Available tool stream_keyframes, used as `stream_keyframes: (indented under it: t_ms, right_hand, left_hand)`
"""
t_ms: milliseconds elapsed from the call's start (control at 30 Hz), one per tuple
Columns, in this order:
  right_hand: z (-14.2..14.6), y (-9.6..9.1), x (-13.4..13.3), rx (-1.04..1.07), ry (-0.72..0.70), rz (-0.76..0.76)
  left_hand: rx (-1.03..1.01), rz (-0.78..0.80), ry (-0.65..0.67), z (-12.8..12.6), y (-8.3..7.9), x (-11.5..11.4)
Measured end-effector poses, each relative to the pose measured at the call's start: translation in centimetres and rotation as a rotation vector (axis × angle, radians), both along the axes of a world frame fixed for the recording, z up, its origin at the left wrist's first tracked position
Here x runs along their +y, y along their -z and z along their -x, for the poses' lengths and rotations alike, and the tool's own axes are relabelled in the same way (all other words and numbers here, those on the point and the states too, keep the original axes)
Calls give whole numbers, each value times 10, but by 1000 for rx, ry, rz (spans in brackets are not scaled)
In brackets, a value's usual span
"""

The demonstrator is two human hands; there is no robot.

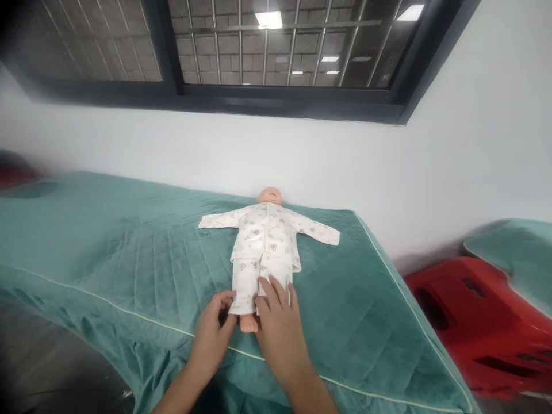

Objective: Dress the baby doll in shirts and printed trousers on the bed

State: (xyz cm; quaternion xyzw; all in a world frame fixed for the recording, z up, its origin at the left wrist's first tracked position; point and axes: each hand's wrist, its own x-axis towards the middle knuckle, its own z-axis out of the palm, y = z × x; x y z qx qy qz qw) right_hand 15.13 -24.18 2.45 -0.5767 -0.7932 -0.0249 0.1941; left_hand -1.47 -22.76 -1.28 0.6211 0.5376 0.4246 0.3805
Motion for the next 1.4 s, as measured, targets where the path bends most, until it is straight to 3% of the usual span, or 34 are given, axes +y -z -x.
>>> stream_keyframes:
  t_ms: [167, 333, 467, 567, 700, 800, 933, 1167, 1400]
  right_hand:
    - [0, -12, -6, 73, -10, -49]
    - [-2, -22, -17, 103, -143, -42]
    - [-12, -23, -18, 165, -158, 9]
    - [-28, -21, -13, 310, -106, 50]
    - [-46, -14, 7, 418, 29, -3]
    - [-48, -11, 33, 361, 69, -90]
    - [-40, -20, 67, 189, 89, -96]
    - [-32, -31, 88, -7, 101, -118]
    - [-33, -27, 74, 69, 41, -62]
  left_hand:
    - [-76, 35, 4, 8, -9, -13]
    - [16, 23, 11, 16, 2, -19]
    - [115, -57, 40, 19, 4, -18]
    - [100, -137, 49, 23, -6, -7]
    - [109, -294, 66, 21, -24, 25]
    - [234, -435, 85, 4, -37, 58]
    - [483, -543, 136, -24, -43, 88]
    - [587, -552, 135, -36, -32, 91]
    - [398, -484, 209, -23, -20, 93]
